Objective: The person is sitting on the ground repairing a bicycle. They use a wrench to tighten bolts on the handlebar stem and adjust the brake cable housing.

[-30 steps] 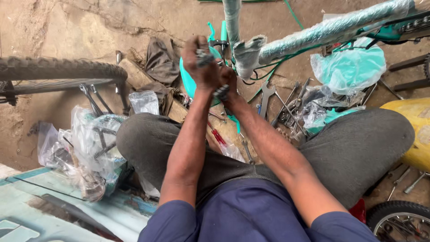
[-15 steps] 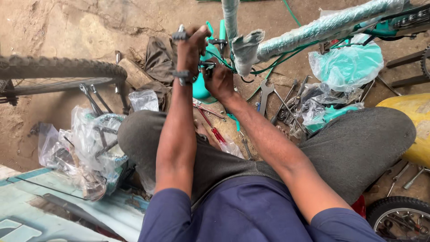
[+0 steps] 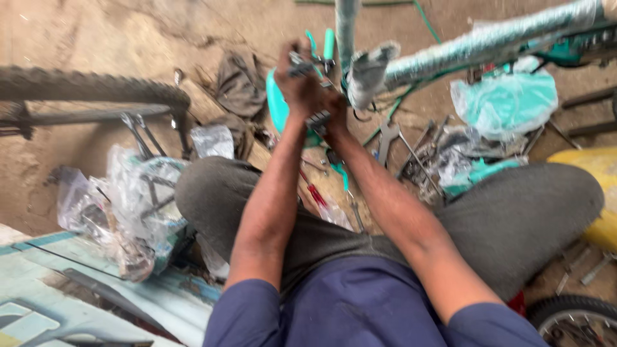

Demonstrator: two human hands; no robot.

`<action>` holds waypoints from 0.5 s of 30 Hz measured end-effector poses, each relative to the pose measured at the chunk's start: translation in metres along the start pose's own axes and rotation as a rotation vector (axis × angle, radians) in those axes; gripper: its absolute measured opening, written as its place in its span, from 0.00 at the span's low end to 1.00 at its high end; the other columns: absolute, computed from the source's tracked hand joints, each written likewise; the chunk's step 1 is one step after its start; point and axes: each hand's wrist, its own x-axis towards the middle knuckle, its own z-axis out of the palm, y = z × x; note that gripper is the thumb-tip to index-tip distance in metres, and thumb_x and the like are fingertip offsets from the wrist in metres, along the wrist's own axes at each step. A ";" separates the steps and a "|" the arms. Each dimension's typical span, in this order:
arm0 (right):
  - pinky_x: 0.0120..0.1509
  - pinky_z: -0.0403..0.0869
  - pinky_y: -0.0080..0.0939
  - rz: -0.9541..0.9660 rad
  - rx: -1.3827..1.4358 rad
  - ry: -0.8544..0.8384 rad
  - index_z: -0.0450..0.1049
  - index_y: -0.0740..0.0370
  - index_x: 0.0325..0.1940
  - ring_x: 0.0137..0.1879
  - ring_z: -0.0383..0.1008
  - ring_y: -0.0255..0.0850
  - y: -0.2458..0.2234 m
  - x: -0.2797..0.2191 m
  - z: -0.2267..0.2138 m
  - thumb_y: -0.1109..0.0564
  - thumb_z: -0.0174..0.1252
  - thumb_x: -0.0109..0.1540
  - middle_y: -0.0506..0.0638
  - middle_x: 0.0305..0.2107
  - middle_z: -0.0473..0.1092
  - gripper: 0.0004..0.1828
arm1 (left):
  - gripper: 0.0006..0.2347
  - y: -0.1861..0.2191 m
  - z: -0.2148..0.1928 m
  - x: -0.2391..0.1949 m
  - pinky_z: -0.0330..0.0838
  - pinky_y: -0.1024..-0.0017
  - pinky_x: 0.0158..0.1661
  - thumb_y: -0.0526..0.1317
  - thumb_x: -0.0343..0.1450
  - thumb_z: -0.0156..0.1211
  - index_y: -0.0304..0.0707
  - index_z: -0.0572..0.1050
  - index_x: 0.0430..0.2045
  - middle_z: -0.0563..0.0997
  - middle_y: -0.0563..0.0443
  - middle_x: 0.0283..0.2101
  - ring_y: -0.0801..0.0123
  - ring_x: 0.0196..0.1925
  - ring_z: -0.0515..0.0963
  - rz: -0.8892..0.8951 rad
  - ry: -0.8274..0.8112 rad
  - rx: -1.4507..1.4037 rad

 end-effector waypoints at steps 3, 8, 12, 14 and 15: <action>0.40 0.68 0.38 -0.110 0.135 -0.092 0.66 0.59 0.31 0.36 0.65 0.33 -0.021 -0.017 0.002 0.62 0.54 0.65 0.44 0.30 0.66 0.08 | 0.07 -0.007 0.011 -0.012 0.71 0.61 0.32 0.42 0.76 0.62 0.37 0.76 0.33 0.79 0.43 0.28 0.55 0.28 0.78 0.348 -0.023 0.026; 0.43 0.69 0.36 -0.428 -0.886 0.164 0.71 0.63 0.42 0.38 0.67 0.32 -0.086 -0.068 0.038 0.65 0.58 0.63 0.45 0.33 0.69 0.04 | 0.07 -0.020 0.027 0.001 0.72 0.61 0.32 0.42 0.73 0.62 0.38 0.78 0.33 0.80 0.44 0.26 0.56 0.27 0.81 0.235 -0.056 0.024; 0.42 0.68 0.34 -0.172 -0.706 0.140 0.74 0.65 0.46 0.38 0.66 0.30 -0.135 -0.102 0.071 0.64 0.60 0.63 0.45 0.33 0.71 0.08 | 0.07 -0.023 0.029 0.004 0.73 0.63 0.29 0.42 0.73 0.62 0.38 0.78 0.33 0.82 0.45 0.25 0.58 0.26 0.84 0.093 -0.106 -0.054; 0.44 0.70 0.33 -0.196 -0.570 0.156 0.72 0.65 0.46 0.39 0.69 0.29 -0.147 -0.111 0.083 0.62 0.60 0.65 0.44 0.35 0.72 0.06 | 0.07 -0.025 0.028 0.000 0.72 0.63 0.29 0.42 0.72 0.62 0.38 0.79 0.33 0.82 0.45 0.25 0.58 0.26 0.83 0.083 -0.081 -0.023; 0.42 0.69 0.33 -0.218 -0.626 0.156 0.72 0.66 0.46 0.38 0.68 0.30 -0.151 -0.115 0.087 0.62 0.60 0.66 0.44 0.34 0.72 0.06 | 0.07 -0.026 0.027 -0.002 0.72 0.63 0.29 0.43 0.72 0.62 0.38 0.79 0.33 0.81 0.45 0.24 0.58 0.25 0.83 0.078 -0.072 -0.008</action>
